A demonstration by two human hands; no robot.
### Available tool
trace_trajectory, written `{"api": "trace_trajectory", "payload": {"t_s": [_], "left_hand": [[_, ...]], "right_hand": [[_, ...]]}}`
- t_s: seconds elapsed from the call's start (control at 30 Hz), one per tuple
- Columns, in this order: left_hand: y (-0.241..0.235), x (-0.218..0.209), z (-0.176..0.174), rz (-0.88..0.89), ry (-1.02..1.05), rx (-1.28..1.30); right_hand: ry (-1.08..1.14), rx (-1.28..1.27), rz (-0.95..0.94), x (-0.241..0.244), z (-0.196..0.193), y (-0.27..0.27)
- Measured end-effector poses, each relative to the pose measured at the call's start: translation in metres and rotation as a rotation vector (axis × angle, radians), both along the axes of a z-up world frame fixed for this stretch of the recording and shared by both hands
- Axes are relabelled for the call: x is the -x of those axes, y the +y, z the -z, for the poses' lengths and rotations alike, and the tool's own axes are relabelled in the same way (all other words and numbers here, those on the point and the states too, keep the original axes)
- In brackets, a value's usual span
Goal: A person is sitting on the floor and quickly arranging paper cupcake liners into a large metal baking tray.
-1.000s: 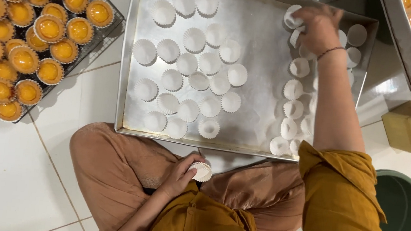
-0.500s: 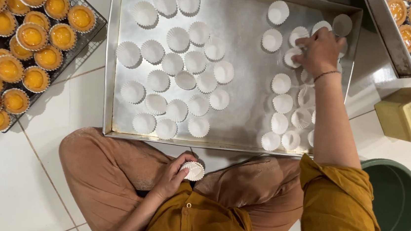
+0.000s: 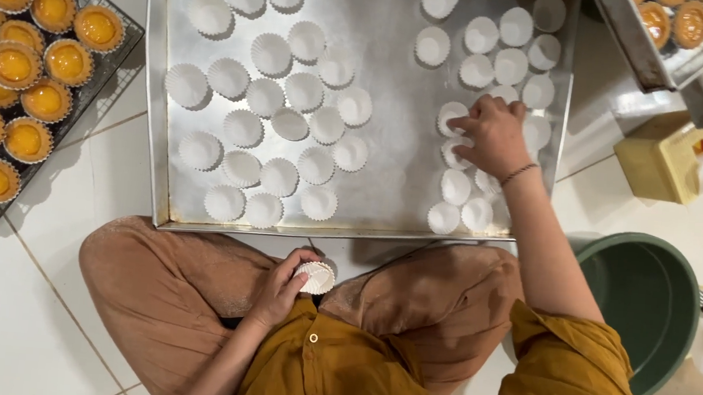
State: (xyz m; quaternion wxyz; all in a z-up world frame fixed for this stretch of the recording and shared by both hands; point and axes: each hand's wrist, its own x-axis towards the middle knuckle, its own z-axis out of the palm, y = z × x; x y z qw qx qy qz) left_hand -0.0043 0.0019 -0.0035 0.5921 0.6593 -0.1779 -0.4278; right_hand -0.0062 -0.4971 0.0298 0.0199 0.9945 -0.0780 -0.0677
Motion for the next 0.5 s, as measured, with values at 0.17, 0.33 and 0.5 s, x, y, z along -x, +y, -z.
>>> {"api": "trace_trajectory", "payload": {"t_s": [0.17,0.33,0.5], "left_hand": [[0.000,0.001,0.006,-0.022,-0.022,0.021],[-0.001,0.001,0.004,-0.022,-0.003,0.026],[-0.002,0.005,-0.012,-0.024,0.009,0.023]], "right_hand": [[-0.108,0.070,0.043,0.010,0.013,-0.011],[-0.147,-0.002,0.064,0.049,-0.017,0.009],[0.093,-0.043,0.105,0.084,-0.026,0.070]]}}
